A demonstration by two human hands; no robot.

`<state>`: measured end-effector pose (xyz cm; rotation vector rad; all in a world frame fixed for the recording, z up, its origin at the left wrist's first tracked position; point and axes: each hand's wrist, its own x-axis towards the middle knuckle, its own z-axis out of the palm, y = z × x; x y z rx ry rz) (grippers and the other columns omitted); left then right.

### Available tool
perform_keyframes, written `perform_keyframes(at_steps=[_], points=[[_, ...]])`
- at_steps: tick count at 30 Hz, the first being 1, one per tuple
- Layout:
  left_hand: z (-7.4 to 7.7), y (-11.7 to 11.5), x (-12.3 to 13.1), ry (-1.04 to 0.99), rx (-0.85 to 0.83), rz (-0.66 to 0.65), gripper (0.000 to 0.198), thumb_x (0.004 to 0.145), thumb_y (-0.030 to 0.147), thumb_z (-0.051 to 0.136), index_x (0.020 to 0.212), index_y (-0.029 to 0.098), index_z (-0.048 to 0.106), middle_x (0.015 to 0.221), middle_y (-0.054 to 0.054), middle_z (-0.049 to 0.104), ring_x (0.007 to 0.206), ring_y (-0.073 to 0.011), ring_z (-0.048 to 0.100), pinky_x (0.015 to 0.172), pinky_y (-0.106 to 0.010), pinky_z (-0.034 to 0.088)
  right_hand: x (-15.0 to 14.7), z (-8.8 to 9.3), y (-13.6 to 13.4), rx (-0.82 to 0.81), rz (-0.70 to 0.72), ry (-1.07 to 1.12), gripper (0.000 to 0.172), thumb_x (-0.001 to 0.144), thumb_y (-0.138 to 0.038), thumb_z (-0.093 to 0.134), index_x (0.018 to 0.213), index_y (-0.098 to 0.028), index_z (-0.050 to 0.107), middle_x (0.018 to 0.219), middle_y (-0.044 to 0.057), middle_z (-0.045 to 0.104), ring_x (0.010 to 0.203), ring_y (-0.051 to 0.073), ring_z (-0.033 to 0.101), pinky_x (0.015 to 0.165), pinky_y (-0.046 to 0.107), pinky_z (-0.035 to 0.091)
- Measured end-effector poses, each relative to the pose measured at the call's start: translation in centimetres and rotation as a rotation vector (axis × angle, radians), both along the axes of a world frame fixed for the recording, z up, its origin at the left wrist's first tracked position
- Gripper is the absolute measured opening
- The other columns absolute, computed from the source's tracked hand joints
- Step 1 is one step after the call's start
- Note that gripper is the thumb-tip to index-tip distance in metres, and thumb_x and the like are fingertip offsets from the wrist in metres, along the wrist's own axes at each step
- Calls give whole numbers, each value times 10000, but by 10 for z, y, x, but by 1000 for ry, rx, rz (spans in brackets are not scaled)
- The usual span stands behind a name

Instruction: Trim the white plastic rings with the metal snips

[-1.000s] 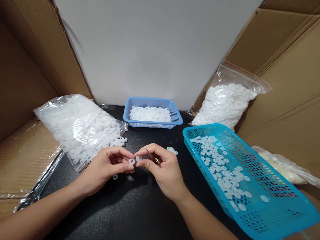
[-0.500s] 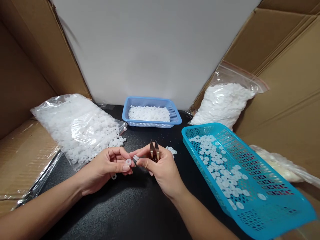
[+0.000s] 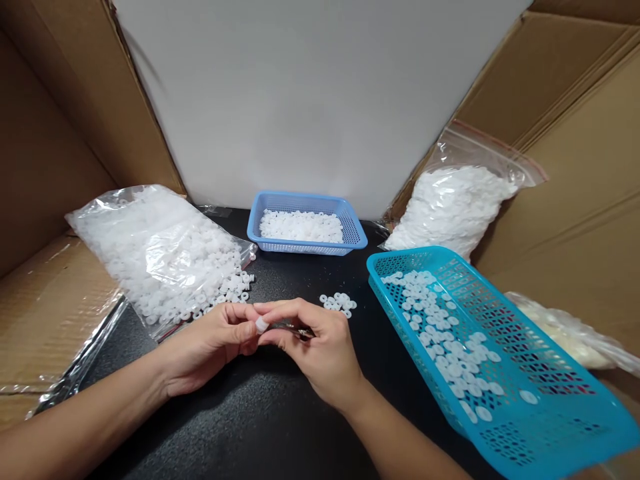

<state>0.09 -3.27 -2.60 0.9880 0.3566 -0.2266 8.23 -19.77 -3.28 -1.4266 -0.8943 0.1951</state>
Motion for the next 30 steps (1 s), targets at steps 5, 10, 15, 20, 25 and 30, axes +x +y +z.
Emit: perform_keyframes(at_steps=[5, 10, 15, 20, 25, 30], points=[[0, -2, -1, 13, -44, 1, 369, 560, 428, 992, 659, 142, 781, 645, 2, 628, 620, -95, 435, 625, -249, 297, -2, -3, 1, -34, -78, -159, 92, 851, -219, 815, 904, -248, 745, 1043, 67, 808, 652, 151, 693, 556, 273, 542], [2, -1, -1, -30, -66, -30, 417, 587, 504, 963, 684, 136, 793, 690, -12, 627, 638, -108, 421, 632, -257, 302, -3, -1, 2, 13, -38, -107, 99, 860, -178, 780, 923, -243, 739, 1006, 66, 746, 796, 164, 710, 572, 235, 544], [3, -2, -2, -78, -16, -70, 363, 649, 480, 939, 685, 149, 795, 672, -3, 598, 631, -112, 384, 619, -261, 287, -4, 0, 1, 28, 6, -58, 116, 854, -176, 786, 938, -249, 753, 1003, 54, 714, 790, 146, 693, 611, 225, 586], [3, -2, -2, -112, 10, -114, 350, 705, 489, 901, 695, 154, 801, 691, -13, 607, 642, -117, 389, 622, -257, 289, -6, 0, 1, 27, 41, -5, 88, 855, -201, 792, 919, -243, 750, 999, 56, 698, 796, 154, 700, 631, 243, 614], [3, -2, -3, -115, 13, -126, 389, 715, 518, 885, 691, 143, 784, 702, -24, 609, 647, -123, 413, 625, -254, 308, -6, 2, 1, 30, 35, 2, 102, 837, -215, 815, 914, -249, 757, 971, 51, 691, 789, 153, 696, 609, 227, 599], [2, -3, -4, -132, 11, -119, 494, 669, 622, 869, 702, 141, 761, 707, -20, 605, 643, -124, 437, 631, -251, 328, -6, 3, 0, 13, 12, -8, 102, 828, -220, 820, 909, -246, 764, 960, 53, 689, 778, 155, 694, 608, 229, 596]])
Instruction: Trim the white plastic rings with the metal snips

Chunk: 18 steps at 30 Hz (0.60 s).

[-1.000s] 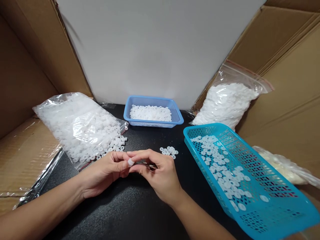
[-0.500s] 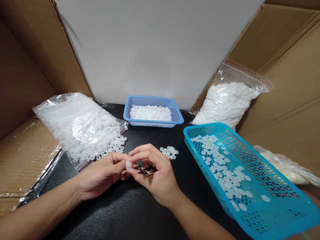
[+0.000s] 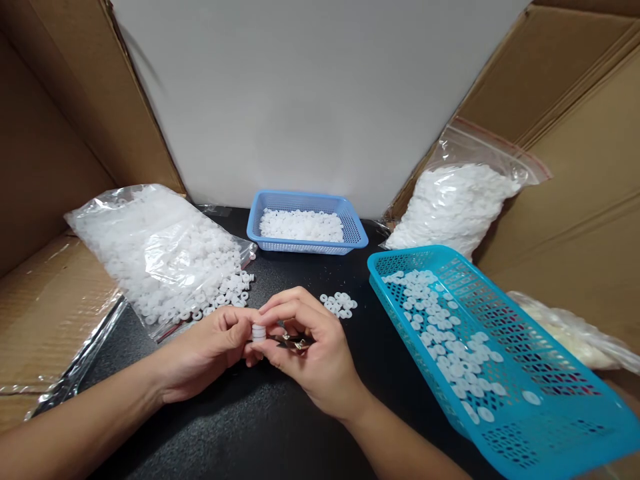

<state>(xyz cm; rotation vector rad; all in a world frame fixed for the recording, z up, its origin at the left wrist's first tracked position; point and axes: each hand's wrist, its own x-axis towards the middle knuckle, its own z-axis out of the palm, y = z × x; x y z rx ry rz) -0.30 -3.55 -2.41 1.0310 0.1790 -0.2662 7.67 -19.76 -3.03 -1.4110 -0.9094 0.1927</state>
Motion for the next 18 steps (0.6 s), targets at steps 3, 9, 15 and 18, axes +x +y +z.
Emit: perform_keyframes(at_steps=[3, 9, 15, 18], points=[[0, 0, 0, -8, 10, 8, 451, 672, 585, 886, 775, 156, 789, 736, -16, 627, 635, -117, 416, 624, -247, 318, 0, -1, 0, -21, -2, -11, 99, 833, -209, 806, 918, -243, 766, 966, 51, 682, 742, 145, 676, 585, 228, 578], [1, 1, 0, -44, 66, -29, 434, 712, 584, 860, 726, 155, 801, 725, -25, 636, 660, -127, 405, 640, -251, 307, -2, -1, 1, 16, 31, 58, 155, 819, -193, 817, 948, -245, 747, 986, 46, 655, 771, 151, 681, 603, 233, 588], [3, 1, 0, -95, 94, -46, 490, 698, 640, 839, 621, 162, 763, 662, -20, 576, 691, -152, 429, 657, -264, 323, -3, 0, -2, -6, 37, 37, 113, 818, -236, 833, 898, -248, 755, 998, 55, 669, 801, 161, 690, 622, 244, 604], [4, 1, -1, -96, 115, -68, 521, 680, 668, 834, 606, 158, 760, 709, -37, 610, 736, -166, 477, 673, -269, 343, -3, 2, -3, -6, 26, -9, 99, 815, -270, 845, 871, -254, 765, 966, 52, 685, 785, 167, 688, 616, 254, 586]])
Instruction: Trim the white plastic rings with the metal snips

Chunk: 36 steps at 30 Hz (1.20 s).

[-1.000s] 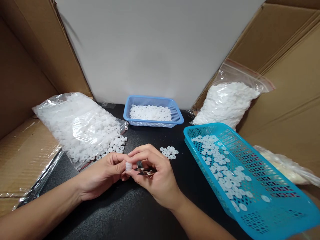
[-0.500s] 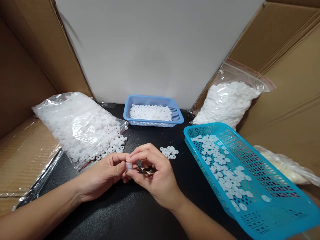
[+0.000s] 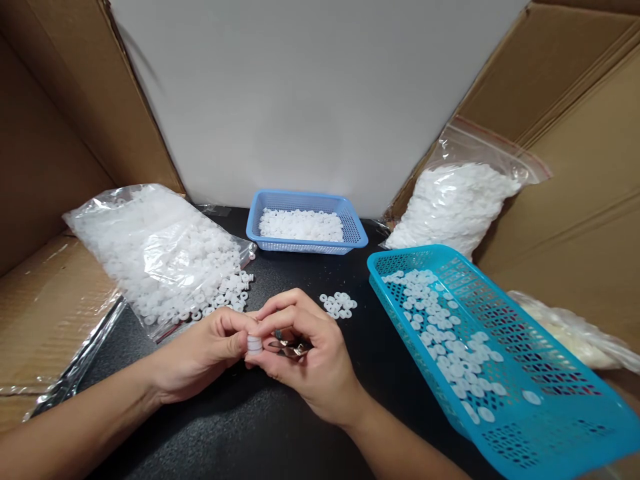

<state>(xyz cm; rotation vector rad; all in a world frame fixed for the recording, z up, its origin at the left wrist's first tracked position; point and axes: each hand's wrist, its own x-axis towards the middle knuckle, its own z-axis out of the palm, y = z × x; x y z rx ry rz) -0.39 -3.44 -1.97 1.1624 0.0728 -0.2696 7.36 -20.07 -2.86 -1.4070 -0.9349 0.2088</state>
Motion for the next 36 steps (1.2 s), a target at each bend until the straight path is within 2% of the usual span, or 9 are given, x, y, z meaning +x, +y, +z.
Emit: perform_keyframes(at_steps=[3, 5, 8, 10, 12, 16, 22, 28, 36], points=[[2, 0, -1, -1, 23, -4, 480, 674, 645, 852, 684, 167, 800, 827, -56, 681, 781, -178, 552, 718, -282, 400, -1, 1, 0, 14, 10, 13, 101, 811, -305, 855, 858, -262, 777, 951, 51, 690, 769, 172, 676, 625, 276, 568], [2, 0, -1, -38, 115, 47, 453, 692, 621, 853, 706, 171, 801, 817, -53, 697, 753, -175, 579, 713, -286, 429, -1, 1, 0, 43, 33, 69, 112, 805, -330, 863, 853, -266, 785, 951, 50, 685, 749, 164, 659, 615, 274, 552], [1, -1, 0, -79, 280, 138, 508, 779, 670, 754, 688, 171, 743, 603, -10, 643, 565, -134, 532, 590, -258, 405, -1, 0, -1, 78, 52, 164, 119, 798, -348, 870, 849, -275, 791, 942, 34, 674, 614, 105, 552, 513, 235, 456], [-2, 0, 0, -50, 298, 136, 596, 834, 748, 625, 674, 178, 693, 442, 30, 544, 415, -111, 448, 504, -248, 352, 0, 0, -1, 81, 39, 203, 119, 794, -351, 874, 843, -280, 792, 940, 25, 667, 556, 80, 475, 471, 227, 393], [-4, 1, 1, -38, 283, 102, 663, 846, 796, 549, 641, 178, 670, 391, 36, 507, 354, -103, 409, 484, -253, 342, 1, 0, -1, 79, 24, 219, 115, 790, -341, 876, 840, -280, 791, 945, 23, 660, 550, 77, 467, 469, 229, 385], [-4, 2, 2, -142, 235, 128, 642, 792, 784, 636, 692, 159, 744, 572, -29, 664, 585, -154, 592, 676, -272, 451, 1, 0, 0, 72, 15, 210, 103, 795, -270, 862, 869, -281, 792, 958, 15, 645, 531, 59, 457, 463, 221, 376], [-1, 0, 2, -88, 38, 141, 406, 673, 555, 896, 735, 170, 780, 715, -4, 681, 711, -135, 572, 732, -243, 427, -1, 0, 2, 17, 14, 203, 116, 794, -213, 836, 882, -271, 788, 953, 8, 614, 537, 51, 425, 451, 208, 329], [-3, 1, 2, -101, 7, 95, 293, 755, 486, 867, 756, 198, 813, 708, 21, 668, 718, -112, 548, 741, -224, 406, -1, -3, 2, 8, 51, 237, 141, 799, -222, 833, 907, -297, 784, 972, -5, 586, 542, 39, 431, 460, 199, 324], [-5, 2, 1, -149, 75, 31, 255, 853, 469, 785, 839, 223, 849, 834, -30, 739, 839, -171, 610, 829, -269, 438, -1, -4, 2, 23, 66, 221, 149, 796, -217, 844, 890, -311, 776, 1000, -10, 590, 574, 48, 465, 488, 196, 404]])
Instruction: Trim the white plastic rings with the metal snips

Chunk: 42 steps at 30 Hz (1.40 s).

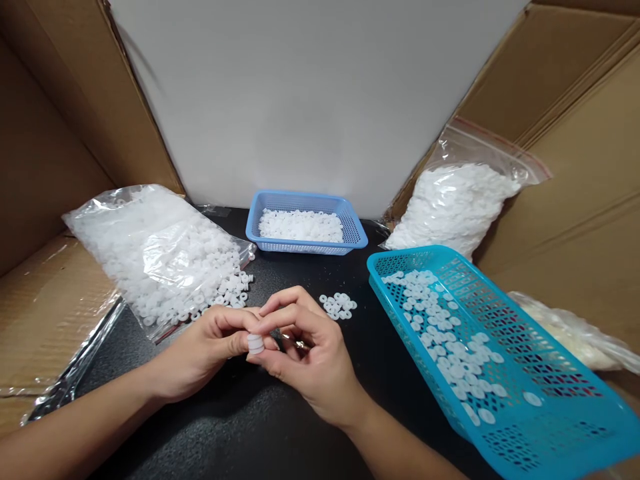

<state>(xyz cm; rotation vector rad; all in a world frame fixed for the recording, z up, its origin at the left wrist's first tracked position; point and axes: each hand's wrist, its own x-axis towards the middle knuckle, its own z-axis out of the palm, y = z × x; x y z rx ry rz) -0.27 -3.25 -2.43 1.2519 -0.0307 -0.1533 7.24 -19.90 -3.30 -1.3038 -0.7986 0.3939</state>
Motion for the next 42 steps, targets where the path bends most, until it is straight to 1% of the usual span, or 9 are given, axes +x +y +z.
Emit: perform_keyframes(at_steps=[4, 8, 11, 14, 18, 22, 26, 36, 42], points=[[-4, 1, 0, 9, 15, -7, 334, 858, 528, 757, 867, 205, 844, 811, -32, 709, 778, -160, 564, 808, -272, 426, 1, 1, -1, -3, -12, -28, 163, 805, -192, 829, 906, -307, 772, 1016, 0, 587, 658, 84, 590, 536, 205, 502], [-4, -1, 0, 24, -73, -4, 463, 781, 643, 768, 818, 183, 809, 756, -18, 676, 743, -151, 555, 790, -263, 422, 1, 3, -2, -30, -54, -136, 158, 813, -173, 815, 908, -287, 763, 1004, 0, 596, 672, 83, 620, 544, 184, 521], [-1, -2, 1, 33, -116, 2, 422, 719, 591, 849, 776, 179, 778, 760, -5, 684, 749, -141, 573, 771, -243, 421, 0, 5, -1, -51, -102, -262, 133, 825, -165, 801, 906, -261, 756, 984, 6, 619, 693, 83, 632, 568, 169, 528], [3, -2, 1, 45, -103, 14, 358, 756, 526, 853, 760, 179, 763, 758, 3, 683, 761, -136, 588, 761, -236, 426, 0, 6, -1, -64, -135, -349, 136, 836, -133, 771, 914, -241, 746, 983, 16, 630, 710, 90, 635, 575, 167, 531], [5, 0, 2, 29, 3, 26, 270, 816, 452, 828, 793, 186, 790, 792, 0, 690, 787, -139, 604, 792, -248, 434, 1, 5, 0, -80, -188, -453, 109, 843, -137, 764, 898, -229, 745, 951, 20, 644, 714, 104, 629, 602, 188, 539], [4, 4, 3, -25, 58, 0, 284, 838, 477, 800, 884, 199, 839, 871, -16, 670, 861, -156, 600, 836, -261, 431, 1, 4, 0, -68, -211, -445, 145, 846, -98, 743, 892, -236, 749, 947, 15, 639, 727, 103, 643, 576, 178, 518], [0, 7, 2, -7, 2, -44, 224, 833, 415, 823, 946, 224, 845, 894, -8, 636, 882, -151, 581, 852, -261, 421, 1, 4, -1, -61, -215, -398, 110, 851, -130, 762, 869, -239, 750, 912, 9, 644, 687, 100, 617, 529, 182, 478], [2, 7, 0, 24, -53, -59, 207, 785, 376, 855, 885, 197, 825, 893, -18, 611, 885, -175, 568, 851, -293, 435, 1, 7, -2, -46, -187, -339, 116, 819, -134, 780, 860, -242, 766, 905, 22, 645, 604, 95, 571, 470, 191, 455], [3, 4, 0, 21, -22, -24, 253, 779, 453, 845, 830, 206, 827, 873, -27, 632, 860, -185, 574, 849, -309, 437, 1, 7, -2, -58, -189, -388, 108, 819, -152, 792, 847, -255, 777, 891, 33, 666, 715, 149, 653, 575, 241, 537]])
